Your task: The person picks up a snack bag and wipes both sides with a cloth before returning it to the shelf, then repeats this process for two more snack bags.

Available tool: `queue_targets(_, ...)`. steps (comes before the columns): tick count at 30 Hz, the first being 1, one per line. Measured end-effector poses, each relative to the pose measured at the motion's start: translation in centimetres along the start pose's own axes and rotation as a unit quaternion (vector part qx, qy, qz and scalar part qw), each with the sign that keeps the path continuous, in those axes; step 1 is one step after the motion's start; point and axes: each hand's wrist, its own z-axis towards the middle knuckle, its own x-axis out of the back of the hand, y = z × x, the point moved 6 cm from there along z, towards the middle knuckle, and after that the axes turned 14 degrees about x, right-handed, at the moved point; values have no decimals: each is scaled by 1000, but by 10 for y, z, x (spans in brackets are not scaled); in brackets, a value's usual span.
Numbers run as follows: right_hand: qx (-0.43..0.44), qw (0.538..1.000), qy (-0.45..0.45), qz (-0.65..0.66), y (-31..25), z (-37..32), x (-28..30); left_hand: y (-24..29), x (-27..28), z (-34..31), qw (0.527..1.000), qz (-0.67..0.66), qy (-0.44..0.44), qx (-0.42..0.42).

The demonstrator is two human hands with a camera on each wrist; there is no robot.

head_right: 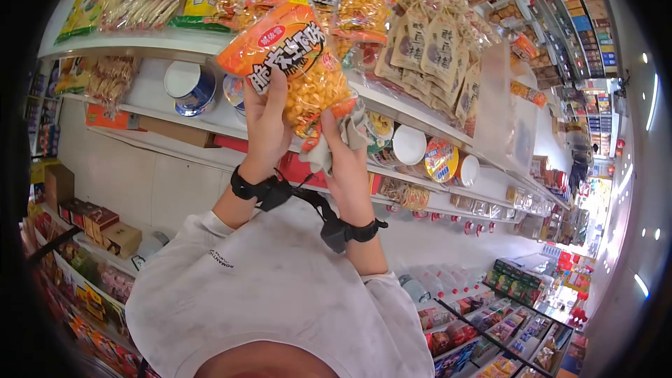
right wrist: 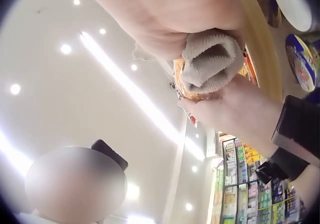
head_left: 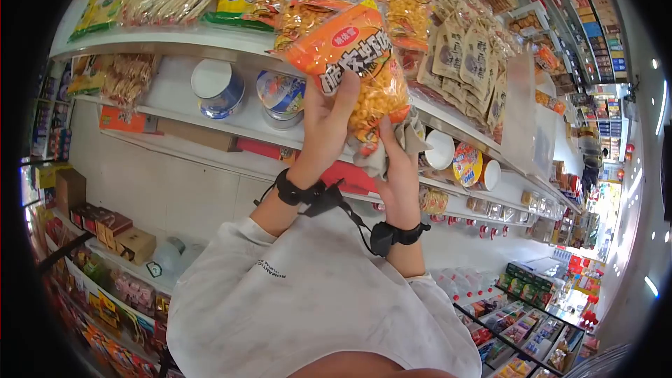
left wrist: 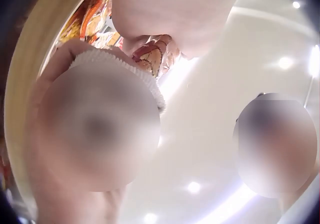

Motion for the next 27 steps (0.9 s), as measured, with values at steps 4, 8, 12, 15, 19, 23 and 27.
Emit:
queue_targets(4,26,999,43,-17,-12,3,-10,15,-8,3,993,-114,-6,14)
queue_targets(8,151,979,118,-64,-26,12,37,29,-7,17,989,-140,-32,36)
queue_targets(12,250,806,102,-526,-27,-2,58,16,-1,9,993,-94,-35,69)
queue_targets(15,343,754,-48,-557,3,5,16,-1,-14,-8,991,-97,-15,92)
queue_targets(19,482,618,-224,-579,-31,-16,-86,-4,5,-5,977,-124,-34,173)
queue_targets(23,476,616,-245,-577,-19,-26,-67,-2,2,5,982,-108,-12,153)
queue_targets(27,478,594,-253,-596,-45,-25,-91,21,-11,-11,996,-20,-20,88)
